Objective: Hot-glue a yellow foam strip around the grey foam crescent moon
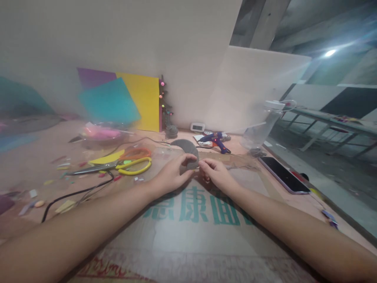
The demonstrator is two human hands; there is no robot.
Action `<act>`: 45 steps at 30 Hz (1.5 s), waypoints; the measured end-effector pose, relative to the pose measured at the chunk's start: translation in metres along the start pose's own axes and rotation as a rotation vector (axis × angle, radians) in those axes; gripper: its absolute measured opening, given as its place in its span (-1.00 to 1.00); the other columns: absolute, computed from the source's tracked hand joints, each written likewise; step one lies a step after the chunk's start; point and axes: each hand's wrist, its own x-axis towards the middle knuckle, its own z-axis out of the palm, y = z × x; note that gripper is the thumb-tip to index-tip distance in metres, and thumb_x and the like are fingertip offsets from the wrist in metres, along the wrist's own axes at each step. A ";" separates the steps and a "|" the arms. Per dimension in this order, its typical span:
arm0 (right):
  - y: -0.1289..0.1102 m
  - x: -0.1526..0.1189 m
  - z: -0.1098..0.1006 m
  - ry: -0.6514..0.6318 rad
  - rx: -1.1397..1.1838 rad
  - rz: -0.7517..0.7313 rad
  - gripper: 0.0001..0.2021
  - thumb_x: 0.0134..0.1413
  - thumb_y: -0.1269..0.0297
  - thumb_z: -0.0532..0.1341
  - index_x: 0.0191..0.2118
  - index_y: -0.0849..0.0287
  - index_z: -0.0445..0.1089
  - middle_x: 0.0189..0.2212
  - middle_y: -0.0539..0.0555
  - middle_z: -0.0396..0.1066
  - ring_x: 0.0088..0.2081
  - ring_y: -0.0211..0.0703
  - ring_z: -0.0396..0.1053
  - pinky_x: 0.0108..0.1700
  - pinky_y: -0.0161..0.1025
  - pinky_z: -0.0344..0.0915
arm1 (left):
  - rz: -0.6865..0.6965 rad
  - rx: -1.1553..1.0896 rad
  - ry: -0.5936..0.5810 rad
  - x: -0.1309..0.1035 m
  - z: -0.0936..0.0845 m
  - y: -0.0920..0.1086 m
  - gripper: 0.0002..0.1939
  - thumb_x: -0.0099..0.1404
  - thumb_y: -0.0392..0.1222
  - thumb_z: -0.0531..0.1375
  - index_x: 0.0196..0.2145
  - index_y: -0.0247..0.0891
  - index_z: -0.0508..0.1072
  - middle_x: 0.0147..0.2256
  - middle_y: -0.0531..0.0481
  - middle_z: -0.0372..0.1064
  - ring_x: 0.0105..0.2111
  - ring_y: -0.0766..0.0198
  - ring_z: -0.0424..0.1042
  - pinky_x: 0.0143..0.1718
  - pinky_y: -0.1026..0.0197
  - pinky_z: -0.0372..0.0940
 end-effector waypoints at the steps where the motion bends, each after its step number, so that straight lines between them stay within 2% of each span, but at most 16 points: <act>1: 0.000 0.000 0.000 -0.003 0.010 0.000 -0.58 0.14 -0.10 0.11 -0.50 0.17 0.23 -0.66 -0.12 0.13 -0.62 -0.36 0.09 -0.57 -0.37 0.04 | -0.012 -0.003 0.004 0.000 0.000 0.001 -0.68 0.27 -0.20 0.13 -0.02 -0.26 0.34 -0.06 -0.10 0.42 -0.04 0.17 0.39 0.04 0.11 0.29; 7: 0.003 0.002 0.000 -0.013 0.018 0.028 -0.64 0.07 -0.07 0.17 -0.37 0.19 0.33 -0.65 -0.15 0.12 -0.63 -0.37 0.07 -0.57 -0.37 0.03 | -0.017 0.004 -0.021 0.000 0.000 0.000 -0.68 0.24 -0.20 0.14 -0.04 -0.27 0.35 -0.09 -0.09 0.42 -0.09 0.18 0.39 0.00 0.12 0.30; 13: 0.006 0.000 0.000 -0.030 0.029 0.022 -0.67 0.10 -0.02 0.15 -0.38 0.19 0.33 -0.65 -0.14 0.14 -0.63 -0.38 0.07 -0.59 -0.39 0.02 | -0.037 0.016 -0.017 0.000 0.001 -0.001 -0.69 0.22 -0.20 0.16 -0.06 -0.24 0.35 -0.12 -0.05 0.42 -0.11 0.19 0.38 -0.02 0.13 0.30; 18: -0.001 -0.002 0.001 -0.042 -0.020 0.028 -0.76 0.06 0.11 0.19 -0.29 0.19 0.39 -0.58 -0.09 0.29 -0.60 -0.36 0.17 -0.55 -0.38 0.11 | -0.061 0.023 0.056 0.002 0.000 -0.003 -0.67 0.20 -0.23 0.15 -0.05 -0.26 0.33 -0.12 -0.06 0.39 -0.12 0.21 0.37 -0.04 0.13 0.30; 22: -0.006 -0.003 0.004 -0.015 -0.077 0.026 -0.81 0.01 0.17 0.22 -0.34 0.19 0.40 -0.51 -0.05 0.36 -0.53 -0.32 0.26 -0.48 -0.37 0.19 | -0.070 0.021 0.057 0.002 0.001 -0.004 -0.66 0.19 -0.20 0.16 -0.05 -0.26 0.34 -0.13 -0.06 0.39 -0.14 0.21 0.37 -0.05 0.14 0.30; 27: -0.007 -0.003 0.003 -0.011 -0.079 0.077 -0.82 0.03 0.16 0.20 -0.38 0.19 0.37 -0.61 -0.09 0.28 -0.60 -0.35 0.18 -0.56 -0.38 0.12 | -0.081 -0.004 0.030 0.001 0.001 -0.004 -0.67 0.22 -0.17 0.16 -0.05 -0.26 0.36 -0.15 -0.05 0.40 -0.14 0.21 0.38 -0.06 0.16 0.30; 33: -0.005 -0.003 0.002 -0.014 -0.066 0.047 -0.80 0.03 0.14 0.20 -0.41 0.19 0.36 -0.62 -0.10 0.25 -0.61 -0.35 0.16 -0.57 -0.38 0.09 | -0.095 -0.029 0.025 0.000 0.001 -0.002 -0.67 0.21 -0.20 0.16 -0.05 -0.23 0.37 -0.14 -0.04 0.41 -0.14 0.20 0.38 -0.05 0.17 0.29; 41: 0.005 0.001 0.002 0.012 0.022 0.013 -0.66 0.13 -0.02 0.11 -0.37 0.18 0.37 -0.67 -0.12 0.14 -0.63 -0.34 0.09 -0.58 -0.36 0.07 | -0.160 -0.084 0.049 0.001 0.004 -0.003 -0.64 0.21 -0.18 0.18 -0.02 -0.25 0.36 -0.16 -0.05 0.40 -0.16 0.19 0.36 -0.07 0.16 0.28; 45: 0.005 0.002 0.001 0.077 0.024 0.059 -0.67 0.07 -0.01 0.17 -0.29 0.19 0.37 -0.65 -0.12 0.15 -0.63 -0.35 0.09 -0.58 -0.36 0.06 | -0.158 -0.115 0.032 0.001 0.005 -0.001 -0.64 0.19 -0.21 0.18 -0.04 -0.26 0.37 -0.16 -0.05 0.40 -0.16 0.20 0.36 -0.06 0.17 0.27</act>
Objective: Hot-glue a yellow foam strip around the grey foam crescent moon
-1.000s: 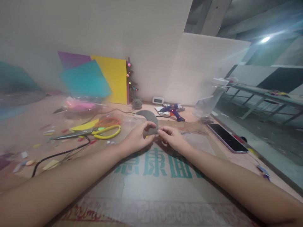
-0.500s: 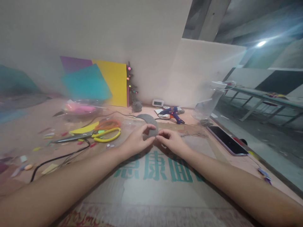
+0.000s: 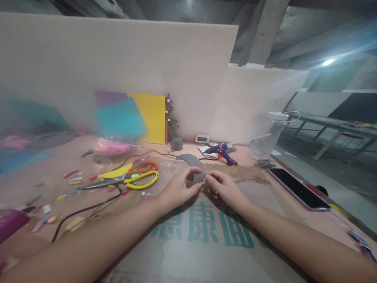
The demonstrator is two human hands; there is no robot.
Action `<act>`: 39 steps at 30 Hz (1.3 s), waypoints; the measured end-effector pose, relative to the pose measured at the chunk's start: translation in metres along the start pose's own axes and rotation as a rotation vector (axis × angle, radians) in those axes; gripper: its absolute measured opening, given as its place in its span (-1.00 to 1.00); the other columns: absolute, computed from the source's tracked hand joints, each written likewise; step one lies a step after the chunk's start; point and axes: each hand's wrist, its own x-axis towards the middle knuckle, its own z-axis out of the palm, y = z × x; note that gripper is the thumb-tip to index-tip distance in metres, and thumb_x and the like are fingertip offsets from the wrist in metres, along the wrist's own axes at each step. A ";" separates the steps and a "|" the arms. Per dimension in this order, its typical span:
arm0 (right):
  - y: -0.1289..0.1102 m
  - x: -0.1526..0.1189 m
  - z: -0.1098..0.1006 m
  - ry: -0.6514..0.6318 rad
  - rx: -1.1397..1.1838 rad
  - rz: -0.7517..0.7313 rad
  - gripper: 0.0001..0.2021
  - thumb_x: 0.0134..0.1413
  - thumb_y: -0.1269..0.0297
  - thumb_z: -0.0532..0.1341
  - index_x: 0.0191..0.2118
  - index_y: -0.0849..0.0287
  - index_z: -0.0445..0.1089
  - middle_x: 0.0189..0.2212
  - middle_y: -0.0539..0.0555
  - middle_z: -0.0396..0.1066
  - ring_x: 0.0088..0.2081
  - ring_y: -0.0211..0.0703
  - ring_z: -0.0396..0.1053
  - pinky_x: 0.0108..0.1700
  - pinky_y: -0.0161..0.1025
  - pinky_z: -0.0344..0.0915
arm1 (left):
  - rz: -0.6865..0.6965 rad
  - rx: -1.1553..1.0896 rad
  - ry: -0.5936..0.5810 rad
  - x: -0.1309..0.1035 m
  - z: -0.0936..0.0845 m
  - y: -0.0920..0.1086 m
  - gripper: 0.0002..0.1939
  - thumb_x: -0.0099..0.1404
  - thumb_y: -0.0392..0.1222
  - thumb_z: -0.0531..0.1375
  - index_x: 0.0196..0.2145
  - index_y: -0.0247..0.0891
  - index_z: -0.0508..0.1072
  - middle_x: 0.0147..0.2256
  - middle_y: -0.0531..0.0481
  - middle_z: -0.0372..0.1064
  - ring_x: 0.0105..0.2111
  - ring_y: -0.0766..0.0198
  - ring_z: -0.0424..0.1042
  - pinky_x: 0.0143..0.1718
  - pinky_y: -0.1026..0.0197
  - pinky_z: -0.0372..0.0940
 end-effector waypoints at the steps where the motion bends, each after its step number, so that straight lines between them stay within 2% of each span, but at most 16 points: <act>1: 0.000 0.000 0.000 0.008 -0.001 0.011 -0.68 0.05 0.00 0.18 -0.28 0.19 0.37 -0.64 -0.12 0.17 -0.63 -0.34 0.09 -0.58 -0.36 0.05 | 0.009 -0.004 -0.004 0.000 0.000 0.000 -0.64 0.19 -0.21 0.19 -0.04 -0.25 0.37 -0.16 -0.05 0.40 -0.16 0.20 0.36 -0.06 0.17 0.27; 4: -0.002 -0.002 0.000 -0.006 -0.026 -0.004 -0.71 0.03 0.03 0.19 -0.28 0.18 0.37 -0.61 -0.10 0.21 -0.61 -0.33 0.11 -0.56 -0.34 0.07 | 0.020 0.002 0.004 0.000 -0.001 -0.001 -0.64 0.19 -0.21 0.19 -0.04 -0.25 0.37 -0.15 -0.05 0.40 -0.16 0.21 0.36 -0.07 0.18 0.28; 7: -0.004 -0.002 0.001 -0.022 -0.108 -0.087 -0.79 0.02 0.11 0.22 -0.36 0.17 0.40 -0.53 -0.04 0.30 -0.52 -0.29 0.21 -0.46 -0.32 0.17 | 0.006 0.015 0.026 0.000 -0.002 -0.004 -0.63 0.19 -0.18 0.20 -0.03 -0.26 0.37 -0.16 -0.06 0.41 -0.16 0.19 0.37 -0.08 0.17 0.29; 10: -0.005 -0.002 0.000 -0.030 -0.175 -0.144 -0.83 0.01 0.18 0.23 -0.40 0.18 0.43 -0.45 0.00 0.36 -0.43 -0.25 0.28 -0.37 -0.31 0.21 | -0.015 -0.061 0.000 0.002 -0.002 -0.007 -0.67 0.27 -0.10 0.14 -0.04 -0.27 0.39 -0.15 -0.08 0.44 -0.15 0.19 0.40 -0.09 0.17 0.31; 13: -0.006 -0.004 -0.001 -0.055 -0.181 -0.119 -0.83 0.05 0.18 0.21 -0.38 0.18 0.44 -0.47 -0.01 0.35 -0.46 -0.26 0.26 -0.41 -0.31 0.20 | -0.027 -0.106 0.002 0.004 -0.005 -0.006 -0.68 0.36 -0.05 0.03 -0.12 -0.27 0.45 -0.16 -0.07 0.47 -0.11 0.18 0.42 -0.03 0.16 0.30; 15: -0.006 -0.004 -0.002 -0.071 -0.168 -0.123 -0.80 0.09 0.17 0.18 -0.38 0.18 0.43 -0.48 -0.01 0.34 -0.47 -0.26 0.25 -0.43 -0.32 0.18 | -0.035 -0.078 0.029 0.005 -0.006 -0.004 -0.69 0.35 -0.06 0.03 -0.17 -0.26 0.48 -0.19 -0.06 0.49 -0.13 0.17 0.43 -0.02 0.15 0.31; 19: -0.007 -0.004 -0.003 -0.082 -0.159 -0.158 -0.72 0.17 0.14 0.11 -0.39 0.20 0.44 -0.43 0.03 0.36 -0.46 -0.26 0.26 -0.43 -0.31 0.18 | -0.083 -0.120 0.077 0.006 -0.007 -0.001 -0.75 0.28 -0.09 0.11 -0.22 -0.28 0.48 -0.28 -0.06 0.50 -0.26 0.20 0.45 -0.16 0.16 0.36; 23: -0.007 -0.002 -0.001 -0.079 -0.207 -0.172 -0.80 0.09 0.17 0.22 -0.32 0.19 0.49 -0.38 0.03 0.39 -0.42 -0.26 0.28 -0.38 -0.31 0.20 | -0.117 -0.163 0.099 0.007 -0.006 -0.004 -0.80 0.23 -0.10 0.17 -0.27 -0.27 0.46 -0.31 -0.04 0.47 -0.33 0.24 0.43 -0.28 0.23 0.33; 27: -0.006 0.000 0.000 -0.075 -0.242 -0.175 -0.83 0.04 0.19 0.25 -0.39 0.19 0.47 -0.42 0.01 0.37 -0.38 -0.24 0.29 -0.32 -0.30 0.21 | -0.115 -0.187 0.096 0.008 -0.005 -0.008 -0.82 0.19 -0.11 0.20 -0.30 -0.26 0.39 -0.35 0.01 0.41 -0.37 0.29 0.40 -0.34 0.27 0.28; 33: -0.007 -0.002 -0.001 -0.064 -0.229 -0.120 -0.83 0.04 0.18 0.20 -0.42 0.19 0.40 -0.52 -0.04 0.32 -0.49 -0.28 0.22 -0.42 -0.32 0.16 | -0.155 -0.200 0.125 0.009 -0.004 -0.008 -0.73 0.14 -0.10 0.25 -0.41 -0.22 0.18 -0.52 0.17 0.23 -0.52 0.39 0.27 -0.46 0.34 0.16; 36: -0.009 -0.004 0.000 -0.060 -0.212 -0.103 -0.81 0.03 0.16 0.20 -0.42 0.19 0.38 -0.54 -0.04 0.32 -0.51 -0.29 0.21 -0.45 -0.32 0.14 | -0.181 -0.184 0.116 0.009 -0.005 -0.008 -0.70 0.15 -0.06 0.24 -0.44 -0.21 0.17 -0.56 0.18 0.21 -0.54 0.39 0.24 -0.49 0.34 0.12; 39: -0.010 -0.004 0.001 -0.055 -0.176 -0.068 -0.80 0.02 0.15 0.21 -0.41 0.19 0.38 -0.54 -0.04 0.32 -0.52 -0.30 0.21 -0.48 -0.34 0.14 | -0.175 -0.160 0.111 0.009 -0.006 -0.007 -0.70 0.15 0.01 0.25 -0.44 -0.23 0.25 -0.53 0.13 0.28 -0.50 0.34 0.30 -0.45 0.31 0.17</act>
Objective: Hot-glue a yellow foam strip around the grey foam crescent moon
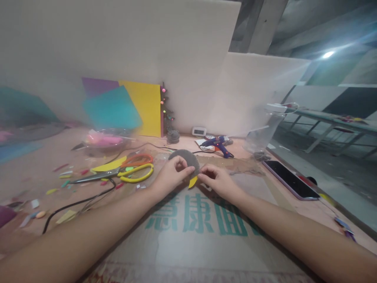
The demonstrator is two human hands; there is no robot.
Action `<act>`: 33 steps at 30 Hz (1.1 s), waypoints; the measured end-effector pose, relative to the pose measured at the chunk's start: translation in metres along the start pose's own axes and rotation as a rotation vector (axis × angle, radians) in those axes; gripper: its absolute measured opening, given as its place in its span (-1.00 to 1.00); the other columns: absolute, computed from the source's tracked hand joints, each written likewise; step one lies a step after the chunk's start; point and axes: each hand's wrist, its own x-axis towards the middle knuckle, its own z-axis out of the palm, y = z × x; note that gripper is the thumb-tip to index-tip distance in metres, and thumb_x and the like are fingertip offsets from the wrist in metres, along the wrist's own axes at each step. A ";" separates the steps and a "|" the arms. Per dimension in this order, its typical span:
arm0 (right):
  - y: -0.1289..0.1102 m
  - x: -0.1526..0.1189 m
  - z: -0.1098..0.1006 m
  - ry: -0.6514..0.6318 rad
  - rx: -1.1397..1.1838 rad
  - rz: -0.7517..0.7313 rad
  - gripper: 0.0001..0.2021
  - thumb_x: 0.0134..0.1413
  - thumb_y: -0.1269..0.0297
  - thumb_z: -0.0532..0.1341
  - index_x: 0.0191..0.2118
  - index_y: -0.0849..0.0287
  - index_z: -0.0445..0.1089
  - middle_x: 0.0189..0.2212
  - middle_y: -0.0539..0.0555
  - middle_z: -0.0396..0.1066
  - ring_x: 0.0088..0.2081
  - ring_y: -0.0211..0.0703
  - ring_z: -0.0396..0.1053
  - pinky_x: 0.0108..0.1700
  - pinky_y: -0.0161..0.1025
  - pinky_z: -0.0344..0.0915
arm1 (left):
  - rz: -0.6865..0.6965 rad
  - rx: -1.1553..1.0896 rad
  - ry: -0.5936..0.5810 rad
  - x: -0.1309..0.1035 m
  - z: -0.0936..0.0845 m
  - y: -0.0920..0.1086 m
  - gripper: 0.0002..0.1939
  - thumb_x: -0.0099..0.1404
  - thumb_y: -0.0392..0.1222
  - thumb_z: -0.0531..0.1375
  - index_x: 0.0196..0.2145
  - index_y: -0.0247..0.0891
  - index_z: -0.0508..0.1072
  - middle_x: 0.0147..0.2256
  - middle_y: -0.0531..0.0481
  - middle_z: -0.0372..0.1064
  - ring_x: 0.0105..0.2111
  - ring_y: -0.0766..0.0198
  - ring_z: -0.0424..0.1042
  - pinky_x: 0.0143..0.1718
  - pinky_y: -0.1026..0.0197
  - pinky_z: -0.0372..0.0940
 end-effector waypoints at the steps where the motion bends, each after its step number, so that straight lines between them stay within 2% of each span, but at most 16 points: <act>1: 0.000 0.000 0.000 -0.005 0.031 0.021 -0.80 0.02 0.14 0.22 -0.40 0.19 0.38 -0.54 -0.04 0.32 -0.53 -0.31 0.20 -0.50 -0.34 0.13 | 0.015 0.016 -0.003 0.000 0.000 0.000 -0.70 0.16 0.03 0.24 -0.45 -0.25 0.29 -0.51 0.10 0.32 -0.47 0.32 0.32 -0.41 0.29 0.19; 4: 0.001 0.000 0.000 -0.012 0.159 0.088 -0.77 0.03 0.09 0.22 -0.37 0.17 0.34 -0.59 -0.09 0.28 -0.61 -0.35 0.15 -0.57 -0.37 0.08 | 0.034 0.069 -0.031 0.000 -0.001 0.003 -0.65 0.24 0.07 0.14 -0.49 -0.28 0.39 -0.48 0.02 0.37 -0.40 0.25 0.35 -0.35 0.25 0.21; 8: 0.002 -0.001 0.000 -0.013 0.244 0.110 -0.74 0.02 0.06 0.24 -0.37 0.16 0.31 -0.64 -0.13 0.22 -0.64 -0.37 0.11 -0.61 -0.39 0.04 | 0.014 0.093 -0.064 0.000 0.000 0.004 -0.60 0.30 0.09 0.05 -0.50 -0.28 0.39 -0.50 0.03 0.35 -0.42 0.25 0.33 -0.38 0.24 0.18; 14: -0.001 -0.002 0.000 -0.048 0.183 0.099 -0.76 0.05 0.09 0.22 -0.36 0.18 0.35 -0.62 -0.11 0.24 -0.62 -0.37 0.15 -0.59 -0.39 0.08 | 0.046 0.199 -0.029 0.001 0.000 -0.001 -0.62 0.29 0.07 0.09 -0.56 -0.24 0.26 -0.56 0.10 0.20 -0.49 0.31 0.23 -0.44 0.26 0.10; 18: -0.001 -0.001 -0.001 -0.056 0.135 0.067 -0.75 0.05 0.09 0.21 -0.39 0.21 0.38 -0.57 -0.07 0.27 -0.57 -0.36 0.18 -0.55 -0.39 0.11 | 0.036 0.226 -0.021 0.001 0.000 -0.001 -0.63 0.29 0.05 0.08 -0.56 -0.24 0.25 -0.56 0.11 0.18 -0.50 0.32 0.19 -0.46 0.25 0.07; 22: 0.003 -0.001 0.000 -0.056 0.169 0.076 -0.73 0.06 0.07 0.22 -0.37 0.21 0.38 -0.61 -0.09 0.24 -0.59 -0.36 0.16 -0.58 -0.40 0.10 | 0.077 0.338 -0.009 -0.001 -0.001 0.006 -0.61 0.28 0.04 0.08 -0.60 -0.23 0.24 -0.60 0.10 0.15 -0.53 0.32 0.16 -0.49 0.25 0.04; 28: 0.007 -0.001 0.001 -0.052 0.254 0.132 -0.73 0.06 0.04 0.23 -0.35 0.18 0.39 -0.67 -0.12 0.22 -0.65 -0.37 0.12 -0.63 -0.40 0.05 | 0.078 0.463 0.004 -0.004 -0.005 0.020 -0.55 0.24 0.07 0.11 -0.69 -0.20 0.17 -0.64 0.06 0.16 -0.57 0.30 0.16 -0.50 0.22 0.01; 33: 0.007 -0.001 0.001 -0.058 0.292 0.144 -0.70 0.02 0.01 0.25 -0.37 0.18 0.37 -0.68 -0.13 0.19 -0.66 -0.36 0.11 -0.63 -0.39 0.04 | 0.057 0.486 -0.021 -0.005 -0.005 0.022 -0.55 0.25 0.10 0.09 -0.67 -0.21 0.21 -0.64 0.04 0.22 -0.57 0.27 0.20 -0.49 0.21 0.01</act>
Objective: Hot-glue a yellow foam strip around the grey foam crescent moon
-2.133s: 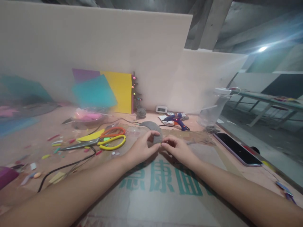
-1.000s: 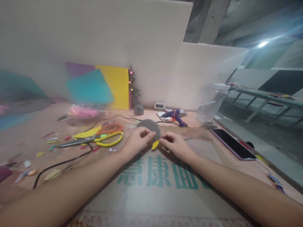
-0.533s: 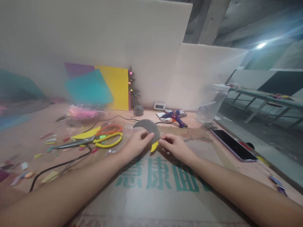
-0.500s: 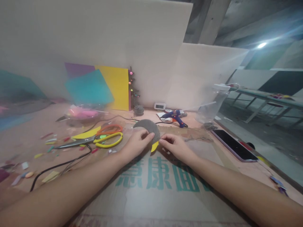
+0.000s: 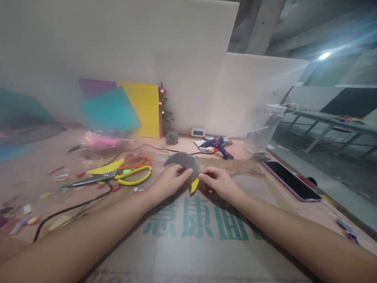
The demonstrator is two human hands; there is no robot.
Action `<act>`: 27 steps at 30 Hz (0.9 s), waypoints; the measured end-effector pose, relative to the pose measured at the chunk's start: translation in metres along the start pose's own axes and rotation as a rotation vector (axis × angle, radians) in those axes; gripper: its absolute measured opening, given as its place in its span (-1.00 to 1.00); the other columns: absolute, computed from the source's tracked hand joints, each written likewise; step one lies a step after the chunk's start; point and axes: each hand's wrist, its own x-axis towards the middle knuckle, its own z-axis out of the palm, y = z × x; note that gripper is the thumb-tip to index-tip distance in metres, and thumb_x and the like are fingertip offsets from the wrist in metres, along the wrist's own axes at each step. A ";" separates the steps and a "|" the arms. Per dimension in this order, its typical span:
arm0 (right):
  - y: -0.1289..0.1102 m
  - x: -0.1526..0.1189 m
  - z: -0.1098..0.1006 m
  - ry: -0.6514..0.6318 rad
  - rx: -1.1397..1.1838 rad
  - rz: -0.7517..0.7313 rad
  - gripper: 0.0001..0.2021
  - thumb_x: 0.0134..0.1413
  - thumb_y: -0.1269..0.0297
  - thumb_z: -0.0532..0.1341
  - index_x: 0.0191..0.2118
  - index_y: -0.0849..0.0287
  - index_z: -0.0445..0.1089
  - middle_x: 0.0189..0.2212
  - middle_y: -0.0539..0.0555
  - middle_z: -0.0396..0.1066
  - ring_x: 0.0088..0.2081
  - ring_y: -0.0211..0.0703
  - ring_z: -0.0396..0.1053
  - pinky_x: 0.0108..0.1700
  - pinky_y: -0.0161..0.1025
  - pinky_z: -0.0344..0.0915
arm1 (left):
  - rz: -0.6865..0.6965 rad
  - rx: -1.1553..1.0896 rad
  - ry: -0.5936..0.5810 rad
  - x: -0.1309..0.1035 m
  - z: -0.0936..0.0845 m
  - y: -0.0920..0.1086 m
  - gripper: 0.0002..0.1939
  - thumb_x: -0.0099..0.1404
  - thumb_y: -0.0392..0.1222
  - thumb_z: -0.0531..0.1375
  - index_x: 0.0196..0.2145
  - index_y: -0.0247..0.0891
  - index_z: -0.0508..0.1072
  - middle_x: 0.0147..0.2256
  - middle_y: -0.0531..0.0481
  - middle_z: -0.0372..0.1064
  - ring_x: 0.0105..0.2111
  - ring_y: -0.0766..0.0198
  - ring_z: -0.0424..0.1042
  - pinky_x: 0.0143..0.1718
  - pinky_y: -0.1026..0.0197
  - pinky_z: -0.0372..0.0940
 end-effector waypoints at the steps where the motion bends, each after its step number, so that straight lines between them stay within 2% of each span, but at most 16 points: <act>1: -0.001 0.000 0.000 -0.001 0.000 0.006 -0.70 0.02 0.00 0.24 -0.37 0.17 0.37 -0.68 -0.13 0.19 -0.66 -0.36 0.10 -0.64 -0.39 0.03 | -0.004 -0.001 0.004 0.000 0.001 0.000 -0.55 0.25 0.10 0.09 -0.66 -0.21 0.22 -0.63 0.04 0.24 -0.56 0.27 0.21 -0.49 0.21 0.02; 7: -0.003 0.002 -0.001 0.024 -0.137 -0.065 -0.63 0.07 -0.05 0.19 -0.43 0.21 0.39 -0.61 -0.08 0.24 -0.59 -0.36 0.14 -0.58 -0.38 0.06 | 0.009 -0.040 0.046 0.000 0.006 -0.005 -0.54 0.32 0.08 0.02 -0.64 -0.23 0.28 -0.58 0.02 0.27 -0.48 0.25 0.28 -0.42 0.22 0.09; 11: 0.001 0.004 -0.003 0.026 -0.126 -0.125 -0.54 0.16 -0.14 0.10 -0.26 0.22 0.44 -0.59 -0.08 0.24 -0.60 -0.36 0.12 -0.58 -0.38 0.08 | -0.022 -0.051 0.087 0.000 0.003 -0.002 -0.57 0.29 0.04 0.05 -0.65 -0.23 0.28 -0.58 0.03 0.25 -0.46 0.26 0.27 -0.43 0.24 0.10; 15: 0.001 0.003 -0.003 0.101 -0.107 -0.113 -0.55 0.14 -0.11 0.13 -0.15 0.21 0.43 -0.61 -0.11 0.18 -0.62 -0.36 0.11 -0.59 -0.39 0.09 | -0.007 -0.065 0.055 0.000 -0.001 0.004 -0.57 0.27 0.02 0.06 -0.68 -0.21 0.21 -0.63 0.07 0.14 -0.52 0.28 0.20 -0.46 0.23 0.07; 21: -0.006 -0.003 0.000 0.056 -0.119 -0.080 -0.72 0.06 0.01 0.22 -0.31 0.16 0.39 -0.65 -0.12 0.20 -0.64 -0.35 0.13 -0.62 -0.37 0.07 | 0.018 -0.200 -0.028 0.000 0.010 -0.006 -0.59 0.31 0.07 0.01 -0.61 -0.19 0.19 -0.60 0.08 0.15 -0.52 0.27 0.20 -0.46 0.21 0.07; 27: -0.009 -0.004 0.001 0.022 -0.140 -0.069 -0.68 0.10 -0.01 0.18 -0.39 0.19 0.37 -0.64 -0.09 0.22 -0.62 -0.36 0.14 -0.62 -0.40 0.06 | -0.001 -0.175 -0.034 0.000 0.014 -0.014 -0.52 0.28 0.18 0.03 -0.64 -0.18 0.13 -0.61 0.09 0.12 -0.54 0.27 0.18 -0.48 0.20 0.02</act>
